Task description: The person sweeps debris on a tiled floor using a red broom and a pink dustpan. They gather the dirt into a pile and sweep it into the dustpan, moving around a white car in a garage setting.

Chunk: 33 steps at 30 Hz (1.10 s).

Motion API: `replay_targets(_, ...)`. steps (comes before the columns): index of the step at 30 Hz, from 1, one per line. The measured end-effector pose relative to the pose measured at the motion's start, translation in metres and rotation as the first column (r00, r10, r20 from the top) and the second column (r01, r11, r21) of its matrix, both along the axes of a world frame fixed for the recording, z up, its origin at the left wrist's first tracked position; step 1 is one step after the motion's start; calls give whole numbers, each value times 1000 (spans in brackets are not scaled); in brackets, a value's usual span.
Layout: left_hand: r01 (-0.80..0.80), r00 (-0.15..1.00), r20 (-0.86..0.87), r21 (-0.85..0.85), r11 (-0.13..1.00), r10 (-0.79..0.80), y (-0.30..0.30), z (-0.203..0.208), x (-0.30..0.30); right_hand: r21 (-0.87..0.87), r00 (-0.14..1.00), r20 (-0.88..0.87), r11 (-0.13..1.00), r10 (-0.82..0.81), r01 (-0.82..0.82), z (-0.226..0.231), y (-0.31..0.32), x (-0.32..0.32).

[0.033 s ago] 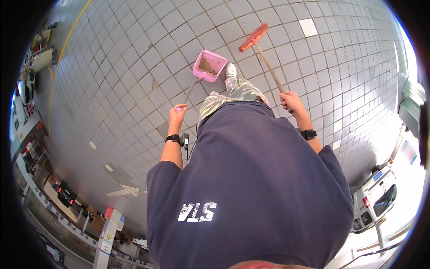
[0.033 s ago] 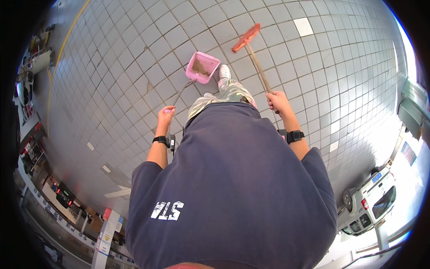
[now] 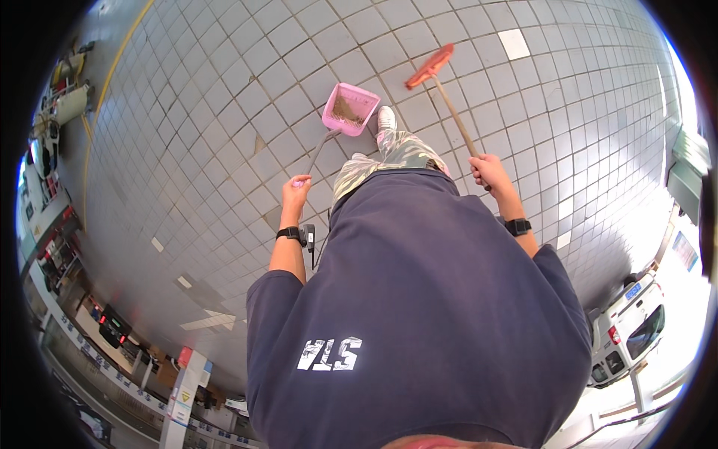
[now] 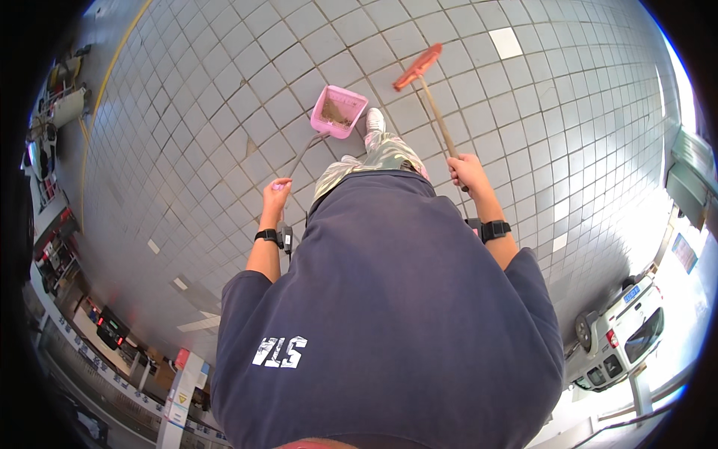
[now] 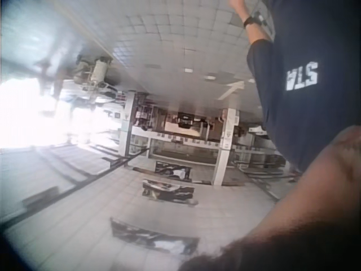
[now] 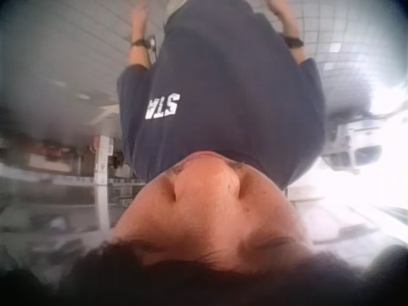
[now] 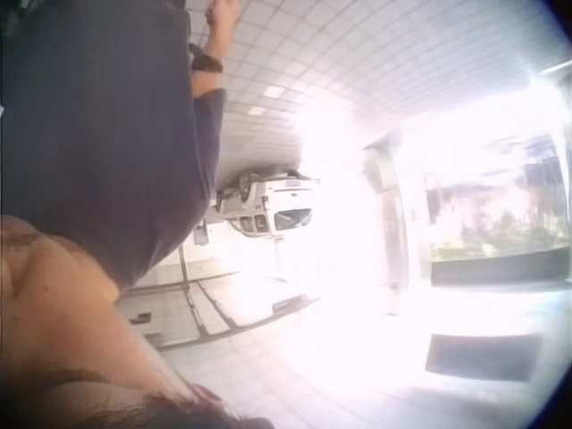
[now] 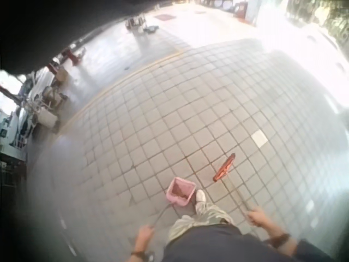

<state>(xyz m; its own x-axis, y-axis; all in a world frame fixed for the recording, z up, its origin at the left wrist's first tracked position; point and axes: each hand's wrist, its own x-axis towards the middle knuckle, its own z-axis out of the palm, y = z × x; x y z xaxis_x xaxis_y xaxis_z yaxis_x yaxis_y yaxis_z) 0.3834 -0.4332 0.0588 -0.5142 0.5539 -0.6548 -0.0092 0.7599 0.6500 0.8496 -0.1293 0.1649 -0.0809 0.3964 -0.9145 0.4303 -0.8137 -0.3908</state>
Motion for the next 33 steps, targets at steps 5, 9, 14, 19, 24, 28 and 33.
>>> replay_targets(5,-168,977,115,-92,981,178,24,43,0,-86,941,232,969,246,-233,5,12,33)
replay_targets(9,-282,951,106,-84,956,290,41,55,4,-176,974,160,976,159,-130,-26,33,39)
replay_targets(14,-380,919,92,-54,923,384,56,61,3,-209,998,59,978,22,-10,-76,66,2)
replay_targets(19,-427,900,69,-53,902,430,60,63,-6,-106,972,-223,993,-80,58,-86,102,-45)
replay_targets(24,-448,892,43,-59,892,450,58,47,-27,-130,995,-86,990,-57,45,-64,132,-75)
replay_targets(28,-437,897,31,-83,896,441,64,29,-58,-124,970,-170,981,-171,151,-62,155,-79)
replay_targets(33,-422,903,35,-121,899,428,93,12,-91,-132,944,-221,967,-244,219,-61,150,-79)
